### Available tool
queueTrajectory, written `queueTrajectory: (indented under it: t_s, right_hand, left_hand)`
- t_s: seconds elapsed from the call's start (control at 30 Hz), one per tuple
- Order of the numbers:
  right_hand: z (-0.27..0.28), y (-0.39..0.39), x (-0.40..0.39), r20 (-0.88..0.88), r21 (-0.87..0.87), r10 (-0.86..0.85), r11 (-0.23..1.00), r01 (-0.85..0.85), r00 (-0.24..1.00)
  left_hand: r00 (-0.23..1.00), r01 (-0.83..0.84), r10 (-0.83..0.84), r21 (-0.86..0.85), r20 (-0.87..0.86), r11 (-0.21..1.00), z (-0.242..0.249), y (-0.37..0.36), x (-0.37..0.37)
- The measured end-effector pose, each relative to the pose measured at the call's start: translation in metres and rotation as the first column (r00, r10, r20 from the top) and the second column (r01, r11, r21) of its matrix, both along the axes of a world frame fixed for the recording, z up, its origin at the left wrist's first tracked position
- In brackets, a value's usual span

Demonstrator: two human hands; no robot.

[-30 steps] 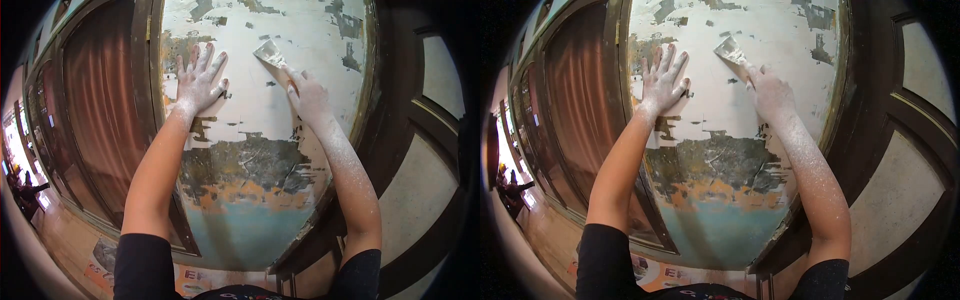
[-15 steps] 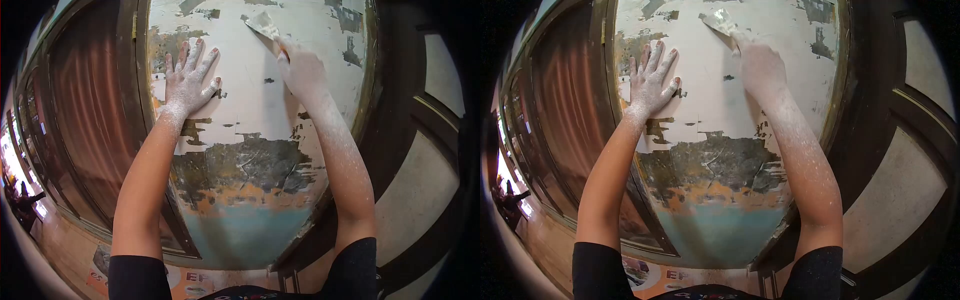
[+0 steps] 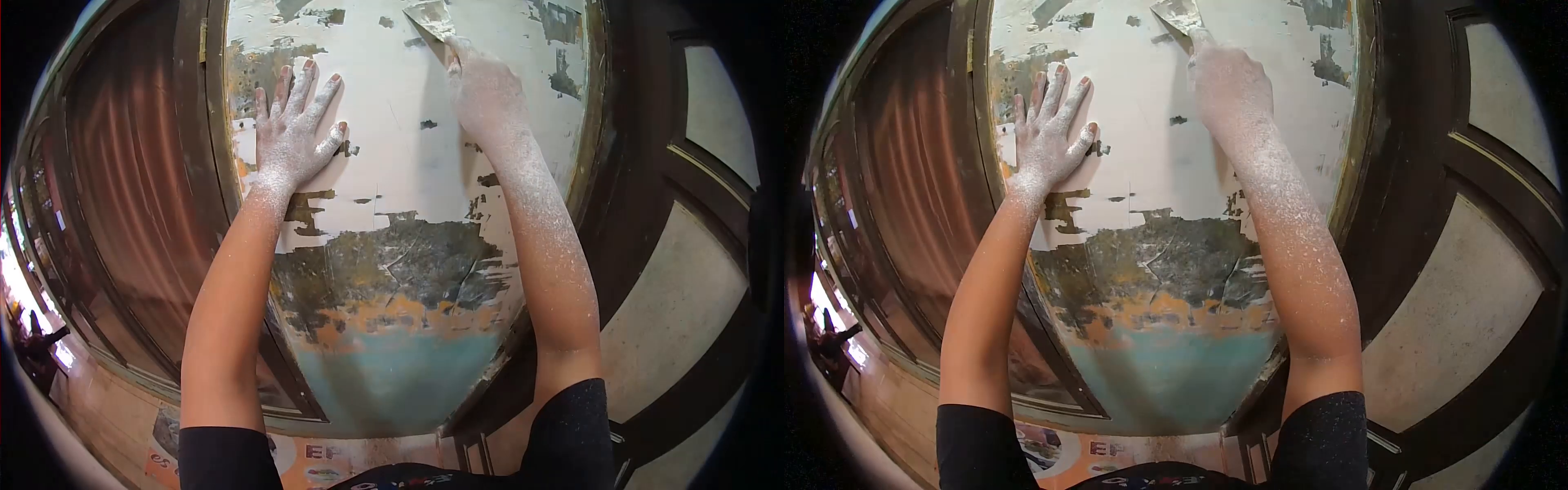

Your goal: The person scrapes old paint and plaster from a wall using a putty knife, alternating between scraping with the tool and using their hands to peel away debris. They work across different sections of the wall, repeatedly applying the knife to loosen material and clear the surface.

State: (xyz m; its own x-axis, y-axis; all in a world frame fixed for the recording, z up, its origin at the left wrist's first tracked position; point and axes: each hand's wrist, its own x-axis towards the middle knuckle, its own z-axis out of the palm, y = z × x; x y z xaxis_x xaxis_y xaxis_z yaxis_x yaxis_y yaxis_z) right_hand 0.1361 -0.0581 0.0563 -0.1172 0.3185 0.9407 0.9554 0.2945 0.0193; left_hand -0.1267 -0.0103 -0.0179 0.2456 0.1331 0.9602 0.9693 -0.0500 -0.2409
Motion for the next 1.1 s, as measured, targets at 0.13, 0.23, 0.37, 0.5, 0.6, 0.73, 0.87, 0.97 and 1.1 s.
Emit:
queueTrajectory:
  t_s: [0.13,0.23,0.37,0.5,0.6,0.73,0.87,0.97,1.1]
  right_hand:
    - [-0.022,-0.002,0.003,-0.029,-0.035,0.054,0.998,-0.055,0.998]
    - [-0.030,-0.003,0.005,-0.022,-0.060,-0.031,0.998,0.029,0.999]
    - [0.000,-0.001,-0.003,-0.023,-0.035,0.018,0.999,-0.019,1.000]
    - [-0.014,0.003,-0.007,-0.042,-0.077,0.063,0.995,-0.066,0.997]
    - [-0.030,0.004,-0.020,-0.007,0.005,0.063,0.998,-0.063,0.998]
    - [-0.003,0.005,-0.040,0.037,0.018,0.167,0.986,-0.168,0.985]
    - [-0.013,0.015,-0.050,0.048,0.031,0.159,0.986,-0.161,0.986]
    - [-0.016,0.010,-0.057,0.109,0.030,0.133,0.990,-0.137,0.985]
    - [0.012,0.012,-0.072,0.085,0.037,0.117,0.992,-0.121,0.990]
  left_hand:
    - [1.000,-0.007,0.007,-0.009,-0.005,1.000,-0.002,-0.001,-0.001]
    - [1.000,-0.005,0.005,-0.015,0.016,1.000,-0.003,-0.002,0.000]
    - [1.000,0.000,0.000,-0.022,0.012,1.000,-0.004,-0.001,-0.001]
    - [1.000,-0.018,0.018,-0.038,0.016,0.999,-0.011,-0.003,-0.002]
    - [1.000,-0.017,0.018,-0.058,0.018,0.998,-0.013,-0.004,-0.003]
    - [1.000,-0.001,0.002,-0.049,0.021,0.999,-0.014,-0.003,-0.003]
    - [1.000,0.030,-0.030,-0.045,0.010,0.999,-0.016,-0.001,-0.006]
    - [1.000,0.022,-0.022,-0.052,0.002,0.998,-0.015,-0.001,-0.007]
    - [1.000,0.027,-0.027,-0.056,-0.009,0.998,-0.015,-0.001,-0.008]
